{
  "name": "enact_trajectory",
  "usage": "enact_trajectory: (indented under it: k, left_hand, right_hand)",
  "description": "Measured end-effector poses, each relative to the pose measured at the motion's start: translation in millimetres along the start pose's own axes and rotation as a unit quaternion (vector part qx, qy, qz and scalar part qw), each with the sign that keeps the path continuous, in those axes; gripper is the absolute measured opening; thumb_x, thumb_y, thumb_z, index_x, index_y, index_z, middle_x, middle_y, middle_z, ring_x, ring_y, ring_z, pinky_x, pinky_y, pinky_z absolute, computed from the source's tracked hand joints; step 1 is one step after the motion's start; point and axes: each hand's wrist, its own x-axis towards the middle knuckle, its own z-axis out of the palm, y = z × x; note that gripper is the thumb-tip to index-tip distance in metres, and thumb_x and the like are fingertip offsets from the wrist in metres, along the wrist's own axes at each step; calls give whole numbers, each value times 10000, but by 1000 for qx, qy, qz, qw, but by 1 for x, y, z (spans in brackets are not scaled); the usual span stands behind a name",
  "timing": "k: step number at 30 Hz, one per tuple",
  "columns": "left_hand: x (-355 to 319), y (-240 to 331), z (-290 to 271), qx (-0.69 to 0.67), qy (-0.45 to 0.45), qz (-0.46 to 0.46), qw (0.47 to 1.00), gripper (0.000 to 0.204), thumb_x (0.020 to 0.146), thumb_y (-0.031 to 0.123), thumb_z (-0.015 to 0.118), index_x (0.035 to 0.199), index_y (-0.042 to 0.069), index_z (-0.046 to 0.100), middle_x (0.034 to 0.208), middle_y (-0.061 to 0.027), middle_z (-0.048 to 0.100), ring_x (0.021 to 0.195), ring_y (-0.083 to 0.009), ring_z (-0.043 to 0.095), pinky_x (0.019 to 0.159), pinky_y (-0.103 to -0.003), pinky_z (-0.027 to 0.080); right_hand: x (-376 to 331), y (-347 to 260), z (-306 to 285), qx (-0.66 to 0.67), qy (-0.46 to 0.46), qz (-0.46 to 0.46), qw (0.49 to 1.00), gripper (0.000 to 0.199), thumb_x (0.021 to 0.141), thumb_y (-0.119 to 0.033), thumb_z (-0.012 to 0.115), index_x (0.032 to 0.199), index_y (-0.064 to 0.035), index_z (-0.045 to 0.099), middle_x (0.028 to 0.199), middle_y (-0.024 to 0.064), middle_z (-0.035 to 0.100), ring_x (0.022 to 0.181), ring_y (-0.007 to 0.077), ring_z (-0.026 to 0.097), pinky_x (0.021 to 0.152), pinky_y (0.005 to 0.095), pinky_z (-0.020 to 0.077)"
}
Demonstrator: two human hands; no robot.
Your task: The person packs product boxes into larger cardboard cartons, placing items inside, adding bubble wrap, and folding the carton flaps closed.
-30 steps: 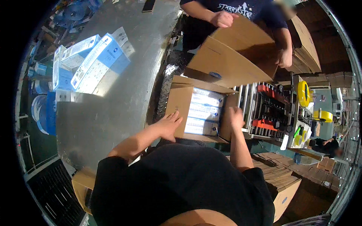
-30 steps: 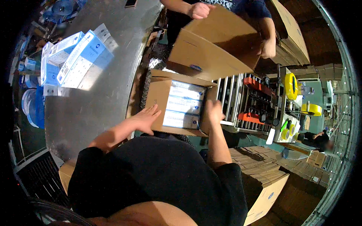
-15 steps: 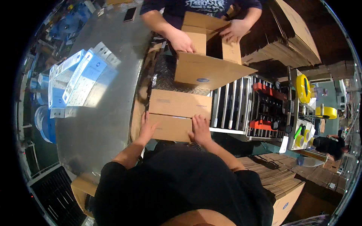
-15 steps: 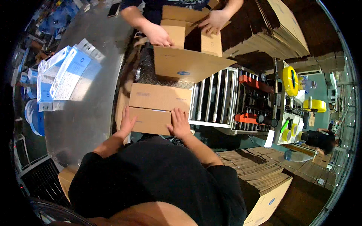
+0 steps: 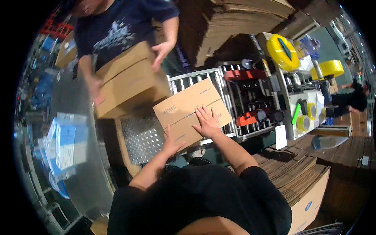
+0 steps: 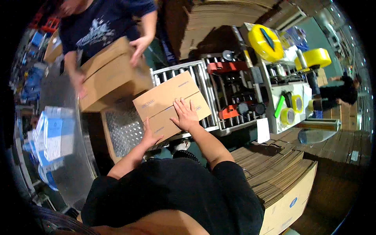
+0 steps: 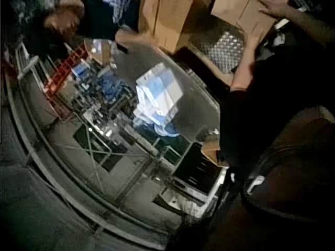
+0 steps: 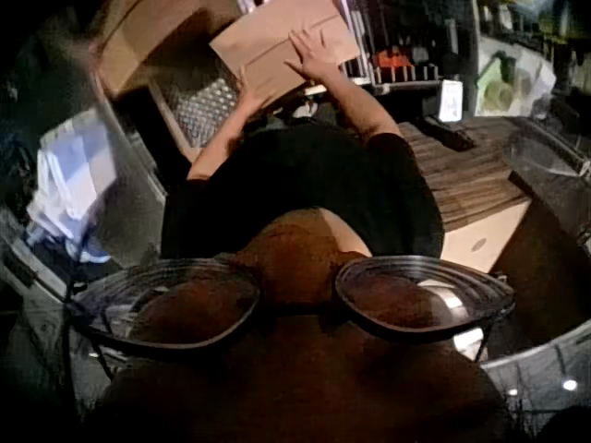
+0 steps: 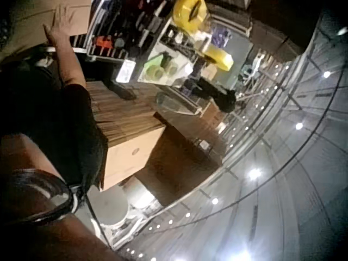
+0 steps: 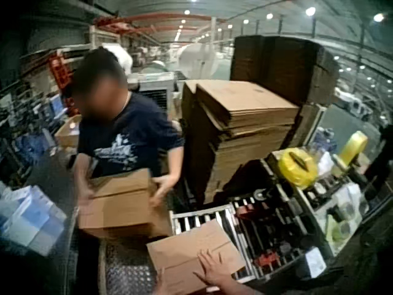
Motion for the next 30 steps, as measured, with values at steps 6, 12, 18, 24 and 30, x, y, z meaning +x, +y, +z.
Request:
enact_trajectory:
  k: [6, 12, 18, 24, 30]
  left_hand:
    - [118, 73, 78, 25, -46, 97, 994, 1271, 650, 178, 869, 1517, 116, -59, 1478, -305, 209, 1385, -436, 244, 1143, -449, 275]
    - [170, 133, 125, -20, -64, 75, 995, 1290, 639, 222, 869, 1522, 168, -69, 1471, -313, 190, 1360, -419, 308, 1118, -438, 329]
    - [189, 188, 174, 22, -83, 80, 993, 1313, 669, 279, 855, 1506, 178, -152, 1451, -353, 174, 1345, -434, 324, 1115, -438, 332]
    - [180, 222, 176, 52, -103, 297, 948, 1137, 689, 280, 836, 1515, 61, 86, 1428, -296, 324, 1339, -428, 333, 1118, -424, 306]
    - [76, 46, 105, 121, -239, 226, 936, 542, 826, 317, 729, 1258, 32, 569, 1113, -218, 652, 1039, -350, 631, 911, -422, 479]
  right_hand:
    - [1, 126, -33, -58, 39, 143, 987, 770, 910, -606, 424, 1518, -165, 253, 1577, 18, 244, 1477, 219, 137, 1180, 529, 61]
    - [-10, 188, -25, -9, 112, 213, 971, 673, 944, -492, 440, 1496, -130, 309, 1577, 47, 244, 1469, 243, 169, 1177, 523, 104]
    - [-69, 150, 16, 69, 240, 230, 941, 606, 913, -250, 569, 1446, -56, 357, 1527, 137, 319, 1423, 350, 266, 1152, 526, 206]
    - [-182, 72, -28, 233, 301, 291, 878, 277, 795, -72, 672, 1064, -49, 608, 1202, 137, 595, 1192, 330, 529, 1026, 444, 402]
    - [-395, 16, -146, -173, 323, 418, 832, 643, 615, -358, 843, 1169, -170, 578, 1325, 84, 475, 1283, 338, 411, 1032, 571, 307]
